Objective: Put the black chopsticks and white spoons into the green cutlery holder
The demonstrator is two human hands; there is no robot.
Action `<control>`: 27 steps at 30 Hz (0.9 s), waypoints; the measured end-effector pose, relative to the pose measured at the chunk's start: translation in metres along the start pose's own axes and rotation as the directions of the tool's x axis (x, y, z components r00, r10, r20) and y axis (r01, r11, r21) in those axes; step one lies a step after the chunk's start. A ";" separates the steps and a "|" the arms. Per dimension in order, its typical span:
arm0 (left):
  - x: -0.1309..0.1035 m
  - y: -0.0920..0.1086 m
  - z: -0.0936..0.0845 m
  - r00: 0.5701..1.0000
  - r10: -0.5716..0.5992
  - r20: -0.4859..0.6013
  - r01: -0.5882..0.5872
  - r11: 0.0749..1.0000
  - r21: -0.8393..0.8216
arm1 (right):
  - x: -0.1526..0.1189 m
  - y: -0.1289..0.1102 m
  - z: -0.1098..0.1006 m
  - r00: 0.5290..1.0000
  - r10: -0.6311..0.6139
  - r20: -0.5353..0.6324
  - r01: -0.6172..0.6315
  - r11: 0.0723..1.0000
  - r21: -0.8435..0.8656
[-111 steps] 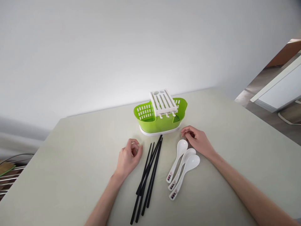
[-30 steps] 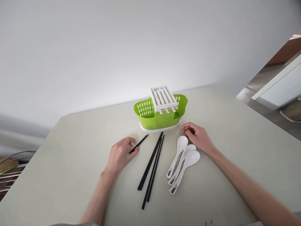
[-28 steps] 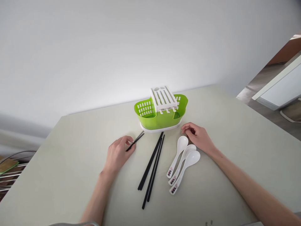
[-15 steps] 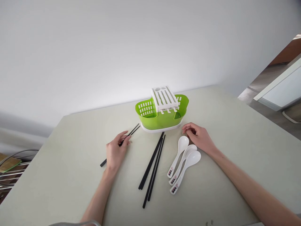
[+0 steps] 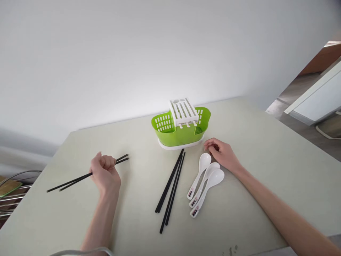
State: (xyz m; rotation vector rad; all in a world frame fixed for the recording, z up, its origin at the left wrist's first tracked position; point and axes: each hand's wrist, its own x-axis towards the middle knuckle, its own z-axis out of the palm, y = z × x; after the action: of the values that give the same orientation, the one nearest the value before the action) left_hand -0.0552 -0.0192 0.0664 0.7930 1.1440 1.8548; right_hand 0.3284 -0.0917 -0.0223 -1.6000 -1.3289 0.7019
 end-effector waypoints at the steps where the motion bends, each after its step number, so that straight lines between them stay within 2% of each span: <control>1: 0.003 0.000 -0.001 0.997 -0.080 -0.011 0.079 0.994 -0.077 | 0.000 0.000 0.000 1.000 -0.003 0.001 0.003 1.000 -0.002; 3: 0.009 -0.003 -0.006 0.970 -0.242 -0.018 0.232 0.948 -0.218 | 0.000 0.001 0.000 1.000 -0.006 0.003 0.006 1.000 0.001; 5: 0.012 -0.009 -0.010 0.901 -0.432 0.041 0.417 0.836 -0.356 | 0.000 0.002 0.000 1.000 -0.002 0.005 0.002 1.000 0.012; 7: 0.013 -0.015 -0.012 0.843 -0.524 0.120 0.516 0.726 -0.455 | 0.000 0.002 0.000 1.000 0.007 0.003 -0.007 1.000 0.021; 11: 0.003 -0.025 -0.007 0.789 -0.543 0.287 0.603 0.596 -0.531 | 0.001 0.001 -0.002 1.000 0.015 -0.002 -0.015 0.999 0.049; 15: -0.022 -0.032 0.007 0.707 -0.573 0.415 0.704 0.509 -0.495 | -0.002 -0.001 -0.004 1.000 -0.009 -0.023 0.010 0.998 0.069; 22: -0.062 -0.040 0.024 0.541 -0.664 0.516 0.841 0.413 -0.350 | -0.008 -0.010 -0.008 0.981 -0.181 -0.069 0.171 0.976 -0.132; 25: -0.072 -0.038 0.025 0.536 -0.648 0.541 0.844 0.408 -0.349 | -0.013 -0.017 -0.010 0.950 -0.299 -0.084 0.278 0.939 -0.202; 27: -0.076 -0.037 0.025 0.543 -0.626 0.560 0.839 0.416 -0.349 | -0.017 -0.022 -0.010 0.902 -0.425 -0.078 0.393 0.882 -0.260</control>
State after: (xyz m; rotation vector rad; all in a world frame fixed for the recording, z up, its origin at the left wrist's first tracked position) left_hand 0.0131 -0.0653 0.0351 0.1323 0.4611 1.0810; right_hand 0.3229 -0.1108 0.0000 -1.4469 -1.6306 0.1764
